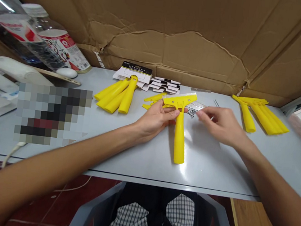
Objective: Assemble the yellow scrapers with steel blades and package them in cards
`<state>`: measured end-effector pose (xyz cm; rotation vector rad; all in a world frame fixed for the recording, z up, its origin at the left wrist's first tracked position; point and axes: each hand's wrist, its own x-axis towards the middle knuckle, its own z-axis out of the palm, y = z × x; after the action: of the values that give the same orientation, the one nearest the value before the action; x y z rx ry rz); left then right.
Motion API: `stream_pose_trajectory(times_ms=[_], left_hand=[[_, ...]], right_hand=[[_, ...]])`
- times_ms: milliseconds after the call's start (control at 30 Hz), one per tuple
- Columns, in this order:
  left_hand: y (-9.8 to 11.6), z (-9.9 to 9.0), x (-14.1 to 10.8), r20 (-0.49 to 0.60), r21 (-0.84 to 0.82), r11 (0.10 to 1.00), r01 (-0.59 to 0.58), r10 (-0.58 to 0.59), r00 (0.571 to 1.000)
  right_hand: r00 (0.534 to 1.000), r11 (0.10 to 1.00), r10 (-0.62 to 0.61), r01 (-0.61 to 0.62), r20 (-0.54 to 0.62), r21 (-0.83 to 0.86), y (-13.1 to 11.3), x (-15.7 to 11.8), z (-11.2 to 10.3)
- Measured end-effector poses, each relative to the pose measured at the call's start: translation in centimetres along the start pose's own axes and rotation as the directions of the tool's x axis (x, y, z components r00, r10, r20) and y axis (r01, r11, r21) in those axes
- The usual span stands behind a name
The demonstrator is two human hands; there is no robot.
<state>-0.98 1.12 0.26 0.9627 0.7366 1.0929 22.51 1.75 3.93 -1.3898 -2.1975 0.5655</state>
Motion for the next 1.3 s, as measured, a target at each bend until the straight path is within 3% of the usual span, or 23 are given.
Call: stream_pose_trajectory(times_ms=[100, 233, 333, 567, 1000, 1100, 1167, 1300], left_hand=[[-0.2, -0.2, 0.1, 0.025, 0.047, 0.999, 0.003, -0.004, 1.000], [-0.5, -0.6, 0.3, -0.017, 0.127, 0.992, -0.021, 0.023, 1.000], [-0.6, -0.7, 0.5, -0.074, 0.177, 0.983, -0.042, 0.056, 0.996], [-0.2, -1.0, 1.0, -0.215, 0.180, 0.982, 0.054, -0.014, 0.976], [0.3, -0.4, 0.5, -0.103, 0.277, 0.948, 0.156, -0.132, 0.986], [1.4, -1.0, 0.9, -0.079, 0.401, 0.914, 0.063, -0.034, 0.996], [2.8, -1.8, 1.4, -0.115, 0.522, 0.851, -0.062, 0.142, 0.983], [5.5, -3.9, 2.5, -0.240, 0.637, 0.747, -0.191, 0.427, 0.872]], right_hand=[[0.960, 0.937, -0.002, -0.096, 0.281, 0.335, -1.3, -0.7, 2.2], [0.901, 0.804, 0.024, -0.276, 0.434, 0.527, -0.5, -0.5, 3.5], [0.900, 0.733, 0.030, -0.316, 0.435, 0.602, 0.2, -0.2, 3.8], [0.903, 0.615, 0.175, -0.411, 0.392, 0.673, 0.7, 0.2, 4.3], [0.914, 0.578, 0.183, -0.399, 0.363, 0.712, 0.4, 0.3, 3.9], [0.915, 0.495, 0.218, -0.404, 0.340, 0.769, 0.5, 0.3, 3.7], [0.912, 0.425, 0.253, -0.405, 0.324, 0.810, 0.7, 0.5, 3.6], [0.901, 0.266, 0.250, -0.416, 0.355, 0.870, 0.7, 0.6, 3.2]])
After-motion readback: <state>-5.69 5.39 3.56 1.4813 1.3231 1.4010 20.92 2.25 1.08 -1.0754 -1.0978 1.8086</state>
